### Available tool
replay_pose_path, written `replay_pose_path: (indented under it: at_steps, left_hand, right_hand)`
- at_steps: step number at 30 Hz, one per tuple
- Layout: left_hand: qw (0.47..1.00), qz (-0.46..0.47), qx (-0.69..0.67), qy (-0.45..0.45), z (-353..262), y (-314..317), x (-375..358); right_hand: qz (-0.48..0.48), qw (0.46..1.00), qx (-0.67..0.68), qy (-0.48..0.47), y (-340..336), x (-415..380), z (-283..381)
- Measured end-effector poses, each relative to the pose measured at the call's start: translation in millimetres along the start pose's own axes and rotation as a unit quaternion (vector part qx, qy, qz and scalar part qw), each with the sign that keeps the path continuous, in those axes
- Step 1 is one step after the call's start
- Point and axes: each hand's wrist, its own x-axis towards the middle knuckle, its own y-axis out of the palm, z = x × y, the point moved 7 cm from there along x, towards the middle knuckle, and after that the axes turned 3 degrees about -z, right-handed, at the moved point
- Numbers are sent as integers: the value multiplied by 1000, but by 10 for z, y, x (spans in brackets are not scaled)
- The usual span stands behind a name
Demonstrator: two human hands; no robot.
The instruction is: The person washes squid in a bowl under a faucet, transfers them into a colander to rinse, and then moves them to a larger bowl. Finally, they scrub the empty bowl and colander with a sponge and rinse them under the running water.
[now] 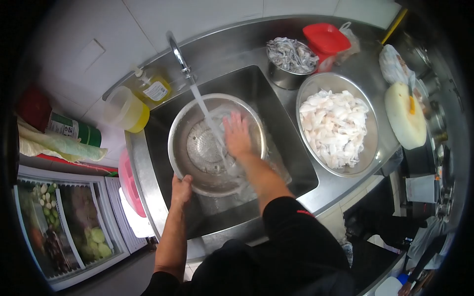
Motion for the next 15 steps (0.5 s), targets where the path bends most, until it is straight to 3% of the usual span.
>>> replay_pose_path:
  at_steps: [1, 2, 4, 5, 7, 8, 9, 11, 13, 15]
  left_hand:
    - [1000, -6, -29, -12, 0, 101, -4]
    - [998, -13, -55, -27, 21, 159, -16]
    - [996, -5, -75, -53, 77, 219, 24]
    - [995, -3, -87, -52, 107, 238, 66]
    - [991, -17, -114, -69, 236, 227, 149]
    - [987, -34, -129, -86, 312, 185, 217]
    - [983, -51, -144, -103, 390, 126, 284]
    - [979, -39, -155, -129, 478, -8, 376]
    - [972, -22, -155, -176, 639, -136, 425]
    - [978, 0, -101, -184, 397, -201, 383]
  right_hand:
    - [-6, 993, 79, 90, 63, -27, 98]
    - [23, 950, 265, 163, 266, -8, 229]
    - [21, 925, 376, 55, 231, -90, 625]
    - [-9, 947, 298, -122, 26, -303, 954]
    - [179, 893, 403, -90, 224, -594, 1255]
    - [266, 816, 509, -62, 167, -716, 1247]
    - [359, 779, 511, -48, 126, -841, 1162]
    - [522, 759, 339, -190, -811, -858, 913]
    - [461, 852, 53, -243, -673, -925, 322]
    - [339, 919, -34, -198, -664, -779, -179]
